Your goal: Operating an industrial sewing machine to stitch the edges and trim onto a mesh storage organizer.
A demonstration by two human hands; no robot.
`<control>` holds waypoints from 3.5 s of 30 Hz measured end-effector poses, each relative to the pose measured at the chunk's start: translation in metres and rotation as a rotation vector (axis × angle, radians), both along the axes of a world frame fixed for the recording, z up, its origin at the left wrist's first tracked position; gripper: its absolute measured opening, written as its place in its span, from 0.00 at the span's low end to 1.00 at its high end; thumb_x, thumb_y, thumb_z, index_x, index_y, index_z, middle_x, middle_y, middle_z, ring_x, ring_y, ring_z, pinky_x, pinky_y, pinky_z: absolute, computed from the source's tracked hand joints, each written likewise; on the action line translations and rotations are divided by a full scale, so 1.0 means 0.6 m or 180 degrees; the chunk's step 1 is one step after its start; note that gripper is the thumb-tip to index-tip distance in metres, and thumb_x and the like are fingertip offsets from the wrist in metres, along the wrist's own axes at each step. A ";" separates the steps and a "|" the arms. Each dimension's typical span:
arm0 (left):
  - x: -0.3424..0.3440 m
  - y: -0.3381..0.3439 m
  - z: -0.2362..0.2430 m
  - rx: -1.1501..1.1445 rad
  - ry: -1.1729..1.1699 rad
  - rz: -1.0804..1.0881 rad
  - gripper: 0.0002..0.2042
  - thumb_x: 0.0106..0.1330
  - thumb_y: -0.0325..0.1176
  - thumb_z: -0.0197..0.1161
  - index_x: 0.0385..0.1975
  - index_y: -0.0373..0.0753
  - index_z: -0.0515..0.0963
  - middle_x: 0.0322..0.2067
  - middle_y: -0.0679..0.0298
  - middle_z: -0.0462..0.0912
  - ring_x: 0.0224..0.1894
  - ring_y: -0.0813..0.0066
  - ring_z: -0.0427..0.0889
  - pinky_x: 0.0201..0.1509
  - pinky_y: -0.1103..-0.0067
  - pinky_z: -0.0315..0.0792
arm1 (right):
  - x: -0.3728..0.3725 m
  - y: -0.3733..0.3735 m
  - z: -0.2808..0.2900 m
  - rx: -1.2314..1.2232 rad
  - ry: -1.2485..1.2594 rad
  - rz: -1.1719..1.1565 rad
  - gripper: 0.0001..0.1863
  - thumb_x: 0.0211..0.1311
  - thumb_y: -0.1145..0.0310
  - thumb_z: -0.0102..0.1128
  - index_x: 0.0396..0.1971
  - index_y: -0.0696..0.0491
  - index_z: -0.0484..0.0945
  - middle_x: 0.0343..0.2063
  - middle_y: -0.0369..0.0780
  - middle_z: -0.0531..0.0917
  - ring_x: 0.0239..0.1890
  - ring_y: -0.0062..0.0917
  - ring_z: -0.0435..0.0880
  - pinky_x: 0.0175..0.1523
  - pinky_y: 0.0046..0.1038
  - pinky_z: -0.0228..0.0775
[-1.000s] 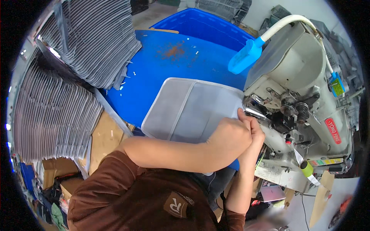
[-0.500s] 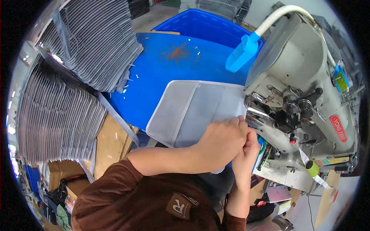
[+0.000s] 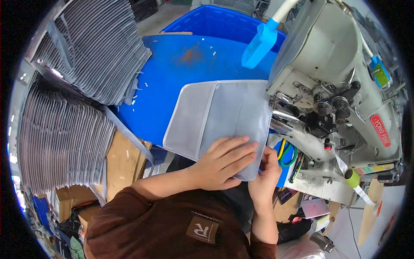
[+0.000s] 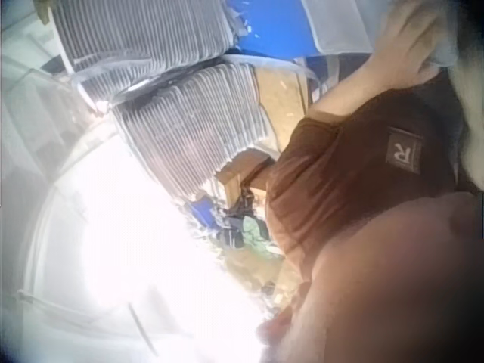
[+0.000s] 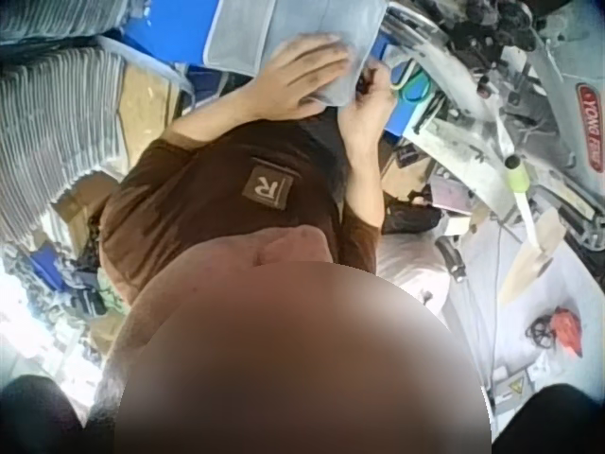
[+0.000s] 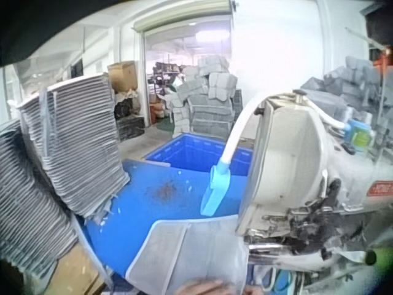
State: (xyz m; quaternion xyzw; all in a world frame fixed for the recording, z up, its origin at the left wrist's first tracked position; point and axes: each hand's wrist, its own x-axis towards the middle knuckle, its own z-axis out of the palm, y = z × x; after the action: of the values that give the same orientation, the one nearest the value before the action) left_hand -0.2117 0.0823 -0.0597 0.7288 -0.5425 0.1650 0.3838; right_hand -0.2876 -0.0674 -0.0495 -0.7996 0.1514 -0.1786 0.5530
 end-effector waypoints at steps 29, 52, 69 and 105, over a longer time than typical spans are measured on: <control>0.017 -0.016 0.125 0.1582 -0.1557 0.0741 0.21 0.54 0.34 0.59 0.49 0.36 0.80 0.57 0.60 0.78 0.43 0.70 0.75 0.40 0.78 0.68 | 0.033 -0.004 0.031 0.0568 -0.0482 0.0001 0.13 0.64 0.83 0.55 0.48 0.61 0.76 0.20 0.26 0.71 0.22 0.06 0.65 0.26 0.14 0.56; 0.110 -0.029 0.094 0.0955 -0.1186 0.0088 0.18 0.56 0.31 0.61 0.49 0.39 0.79 0.48 0.66 0.80 0.41 0.72 0.78 0.41 0.77 0.74 | 0.086 -0.032 0.045 -0.0341 -0.0229 -0.0202 0.09 0.57 0.80 0.62 0.38 0.60 0.77 0.14 0.33 0.73 0.17 0.12 0.67 0.23 0.19 0.62; 0.086 0.000 0.117 0.1438 -0.1290 0.0605 0.26 0.57 0.31 0.60 0.60 0.50 0.75 0.21 0.68 0.69 0.17 0.73 0.76 0.19 0.76 0.69 | 0.063 -0.003 0.053 -0.0577 -0.0360 -0.0543 0.05 0.55 0.81 0.62 0.31 0.60 0.77 0.14 0.39 0.77 0.16 0.18 0.76 0.23 0.23 0.67; 0.076 -0.053 0.118 0.1660 -0.1401 0.1026 0.23 0.57 0.32 0.58 0.54 0.32 0.76 0.26 0.66 0.74 0.21 0.74 0.77 0.21 0.78 0.69 | 0.116 -0.017 0.055 0.0512 -0.0345 -0.0641 0.06 0.63 0.76 0.63 0.27 0.61 0.78 0.15 0.35 0.80 0.15 0.12 0.74 0.20 0.18 0.65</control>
State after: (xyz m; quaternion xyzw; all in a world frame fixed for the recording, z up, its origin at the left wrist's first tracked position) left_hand -0.1658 0.0502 0.0109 0.8251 -0.5142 0.2322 0.0287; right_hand -0.2183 -0.0775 -0.0168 -0.7227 0.2146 -0.2635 0.6019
